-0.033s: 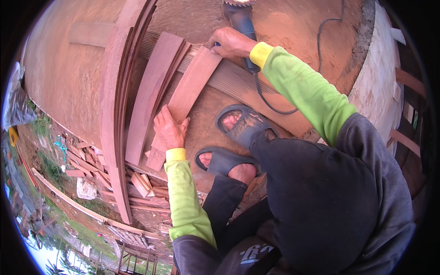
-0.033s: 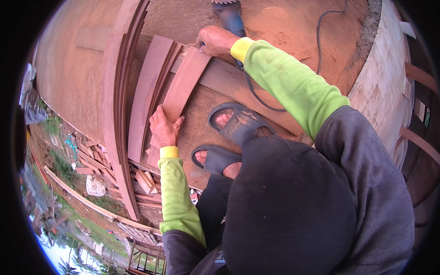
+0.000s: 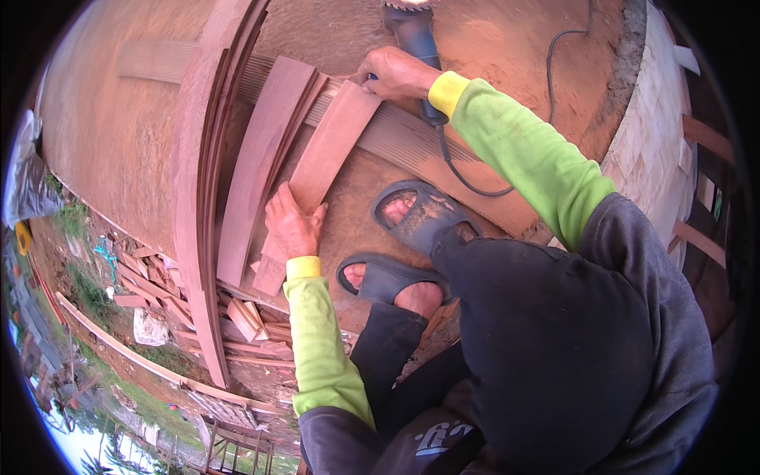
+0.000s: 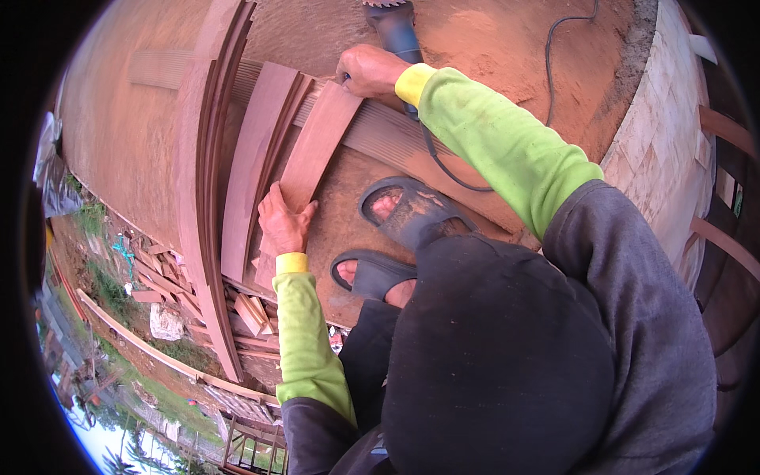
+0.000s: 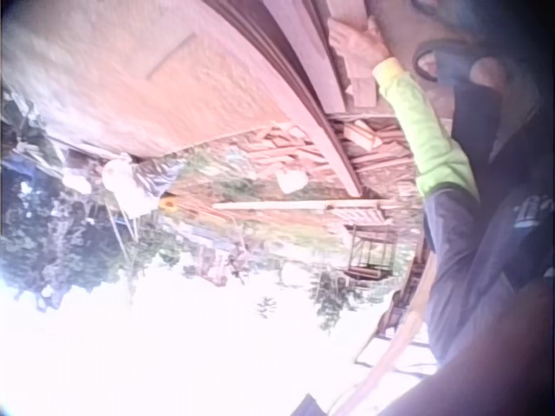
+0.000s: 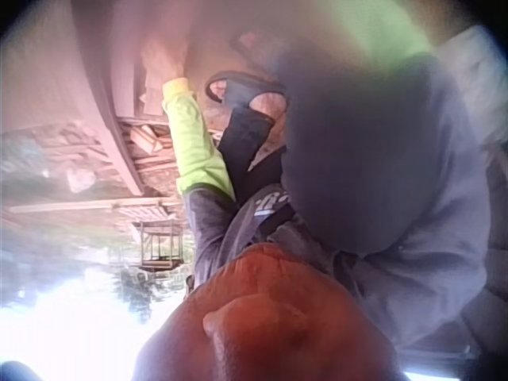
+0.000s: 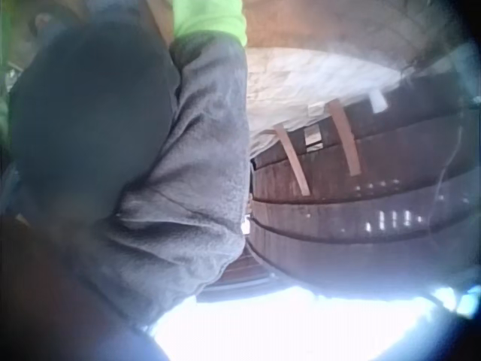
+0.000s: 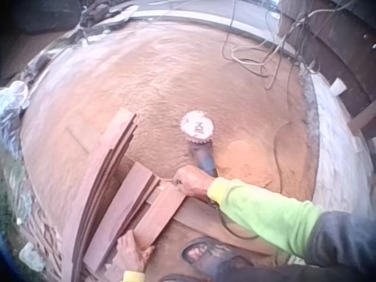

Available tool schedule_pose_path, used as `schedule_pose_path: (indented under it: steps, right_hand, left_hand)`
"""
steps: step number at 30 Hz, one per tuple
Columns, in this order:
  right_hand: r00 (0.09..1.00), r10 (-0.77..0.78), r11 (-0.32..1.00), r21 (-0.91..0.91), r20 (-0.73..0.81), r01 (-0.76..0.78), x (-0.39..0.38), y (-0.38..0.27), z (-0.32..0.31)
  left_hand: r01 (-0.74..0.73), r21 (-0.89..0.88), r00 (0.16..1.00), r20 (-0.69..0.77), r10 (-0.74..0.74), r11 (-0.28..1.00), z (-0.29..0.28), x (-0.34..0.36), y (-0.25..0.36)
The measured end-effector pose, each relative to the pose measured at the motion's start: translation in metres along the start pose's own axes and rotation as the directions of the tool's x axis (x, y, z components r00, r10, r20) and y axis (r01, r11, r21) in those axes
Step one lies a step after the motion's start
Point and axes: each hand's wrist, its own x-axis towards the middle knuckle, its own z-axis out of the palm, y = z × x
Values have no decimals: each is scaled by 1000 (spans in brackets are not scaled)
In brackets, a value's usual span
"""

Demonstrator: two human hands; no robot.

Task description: The person sits on the ground and uses an angle grinder to cut a piece of wood. They then handle a stack of wooden planks, removing a red plastic tie and arranging the planks. Finally, they use a pencil to mark measurements on the planks.

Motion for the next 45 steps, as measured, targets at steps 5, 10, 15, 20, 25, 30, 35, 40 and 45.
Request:
schedule_pose_path:
  steps: [5,10,15,20,25,30,35,40,45]
  right_hand:
    - [999,29,999,-21,33,-28,4,-2,2]
    - [1000,19,1000,-23,-3,-19,4,4,7]
    - [997,67,997,-44,35,-66,5,1,6]
    - [999,-7,999,46,-36,8,1,3,6]
    - [976,197,980,50,-95,-193,-19,-14,15]
    - [939,283,959,27,-193,-284,-46,-22,32]
    - [904,286,958,86,-318,-273,-49,-25,44]
    - [882,320,946,160,-346,-281,-53,-24,52]
    - [880,350,934,186,-322,-304,-55,-27,51]
  left_hand:
    - [-28,-32,999,-25,27,999,4,0,-5]
    - [-18,-14,1000,-7,18,1000,1,1,-1]
    - [-13,-13,1000,13,14,1000,-3,3,1]
    - [-11,-8,998,67,11,1000,-6,4,0]
    - [23,19,992,121,-25,1000,-11,5,2]
    - [7,50,986,167,-15,999,-18,7,11]
    - [1,62,983,183,-13,998,-17,9,11]
    - [14,41,975,222,-23,999,-22,11,13]
    - [56,59,958,277,-70,997,-30,14,21]
